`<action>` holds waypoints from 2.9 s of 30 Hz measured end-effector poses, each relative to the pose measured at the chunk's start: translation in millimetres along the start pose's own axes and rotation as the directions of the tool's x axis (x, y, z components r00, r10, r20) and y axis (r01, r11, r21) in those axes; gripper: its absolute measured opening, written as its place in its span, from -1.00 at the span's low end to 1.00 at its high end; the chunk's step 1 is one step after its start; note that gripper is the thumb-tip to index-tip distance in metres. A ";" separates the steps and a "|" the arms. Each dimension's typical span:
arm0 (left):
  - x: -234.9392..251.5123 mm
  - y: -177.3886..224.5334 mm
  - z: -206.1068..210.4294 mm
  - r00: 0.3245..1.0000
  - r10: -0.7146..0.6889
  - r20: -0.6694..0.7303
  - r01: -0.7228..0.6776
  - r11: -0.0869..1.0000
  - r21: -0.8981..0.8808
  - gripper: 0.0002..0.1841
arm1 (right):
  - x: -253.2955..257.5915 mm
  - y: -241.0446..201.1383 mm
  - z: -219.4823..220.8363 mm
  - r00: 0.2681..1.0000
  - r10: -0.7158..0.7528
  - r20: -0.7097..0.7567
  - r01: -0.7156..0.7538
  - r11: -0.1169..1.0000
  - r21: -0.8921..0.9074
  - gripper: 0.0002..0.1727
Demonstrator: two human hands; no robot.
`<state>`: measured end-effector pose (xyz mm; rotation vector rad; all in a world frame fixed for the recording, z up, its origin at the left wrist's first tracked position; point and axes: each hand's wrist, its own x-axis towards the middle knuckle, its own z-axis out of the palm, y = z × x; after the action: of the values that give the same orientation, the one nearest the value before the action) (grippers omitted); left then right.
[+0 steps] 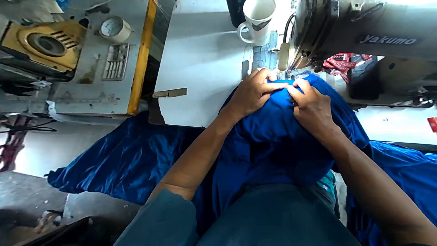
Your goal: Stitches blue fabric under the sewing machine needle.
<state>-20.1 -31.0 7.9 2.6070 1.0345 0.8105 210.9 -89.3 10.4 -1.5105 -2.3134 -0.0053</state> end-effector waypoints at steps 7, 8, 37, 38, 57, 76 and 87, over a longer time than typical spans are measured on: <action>0.2 0.8 -0.5 0.999 0.014 0.052 -0.019 0.996 0.084 -0.56 | -3.0 0.0 -6.2 0.999 -0.009 0.047 0.010 1.000 -0.024 -0.56; 0.3 0.9 -0.3 0.999 0.012 0.047 -0.016 0.996 0.084 -0.56 | -2.7 0.1 -6.2 0.999 -0.009 0.043 0.011 1.000 -0.027 -0.56; 21.9 -14.2 6.3 1.000 0.016 -0.018 -0.013 0.989 0.150 -0.52 | 17.6 14.9 -3.0 0.999 0.020 0.027 -0.021 1.000 0.005 -0.57; 22.7 -15.6 6.1 1.000 0.024 -0.017 -0.021 0.988 0.150 -0.53 | 19.6 15.3 -2.1 0.999 0.027 0.018 -0.026 1.000 -0.004 -0.57; 23.4 -17.1 10.7 0.998 0.057 -0.037 -0.048 0.974 0.224 -0.58 | 11.8 -10.6 1.3 0.987 0.155 0.041 -0.152 0.986 -0.066 -0.54; 23.8 -17.7 8.7 0.999 0.040 -0.010 -0.037 0.979 0.203 -0.56 | 5.0 9.8 -3.2 0.993 0.111 -0.028 -0.108 0.990 0.090 -0.57; 24.1 -17.4 8.7 0.999 0.026 -0.021 -0.021 0.979 0.203 -0.55 | 12.6 17.0 5.0 0.991 0.126 -0.051 -0.123 0.991 0.058 -0.58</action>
<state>-10.5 -1.8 4.0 2.7899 1.1510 0.7798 219.9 -69.9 6.3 -1.6047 -2.1557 0.0495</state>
